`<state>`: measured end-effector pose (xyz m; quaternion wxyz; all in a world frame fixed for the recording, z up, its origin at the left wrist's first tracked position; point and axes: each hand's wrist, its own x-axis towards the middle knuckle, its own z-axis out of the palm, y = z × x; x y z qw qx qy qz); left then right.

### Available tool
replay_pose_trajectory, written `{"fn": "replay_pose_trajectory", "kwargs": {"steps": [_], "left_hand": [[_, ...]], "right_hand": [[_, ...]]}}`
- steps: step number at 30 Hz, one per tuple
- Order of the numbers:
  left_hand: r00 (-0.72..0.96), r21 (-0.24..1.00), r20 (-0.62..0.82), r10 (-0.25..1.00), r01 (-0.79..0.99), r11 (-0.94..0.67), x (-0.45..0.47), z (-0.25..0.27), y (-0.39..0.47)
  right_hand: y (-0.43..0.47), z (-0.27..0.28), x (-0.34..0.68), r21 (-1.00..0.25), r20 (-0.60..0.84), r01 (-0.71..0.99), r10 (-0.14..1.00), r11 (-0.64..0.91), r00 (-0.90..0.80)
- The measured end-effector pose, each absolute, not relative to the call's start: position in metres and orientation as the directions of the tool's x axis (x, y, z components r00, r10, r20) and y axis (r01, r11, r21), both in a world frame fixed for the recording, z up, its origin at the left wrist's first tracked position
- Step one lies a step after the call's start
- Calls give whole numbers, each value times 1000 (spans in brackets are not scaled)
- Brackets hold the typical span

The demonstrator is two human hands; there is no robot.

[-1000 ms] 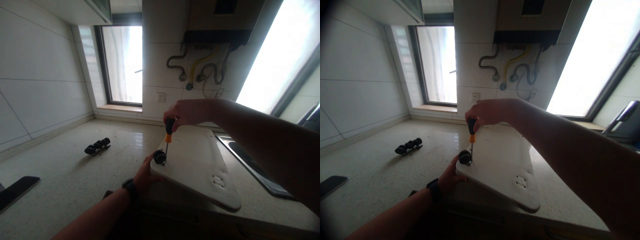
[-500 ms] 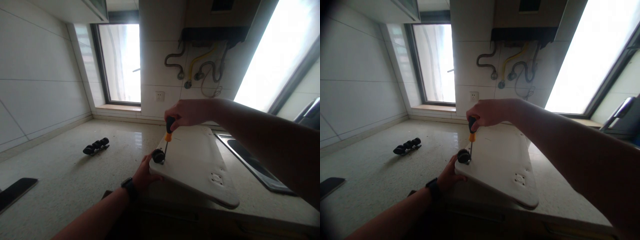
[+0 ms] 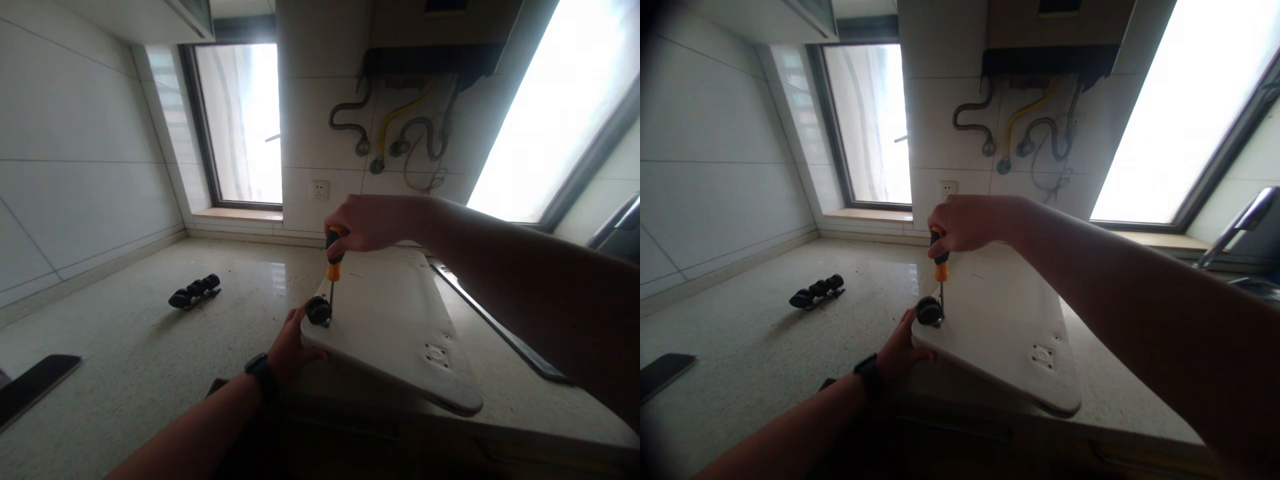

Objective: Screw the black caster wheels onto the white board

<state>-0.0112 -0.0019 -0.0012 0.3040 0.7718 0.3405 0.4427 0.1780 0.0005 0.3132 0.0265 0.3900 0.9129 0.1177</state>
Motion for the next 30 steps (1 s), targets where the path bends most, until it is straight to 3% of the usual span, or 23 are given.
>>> {"fn": "replay_pose_trajectory", "kwargs": {"steps": [19, 24, 30], "left_hand": [[382, 747, 485, 786, 285, -600, -11, -5, 0], [374, 751, 513, 773, 240, -615, -10, -6, -1], [368, 759, 497, 786, 255, -600, -10, -5, -3]], "right_hand": [[-12, 308, 171, 363, 129, 767, 787, 529, -604], [-13, 302, 178, 224, 131, 807, 803, 547, -581], [-6, 273, 189, 103, 234, 841, 809, 530, -539]]}}
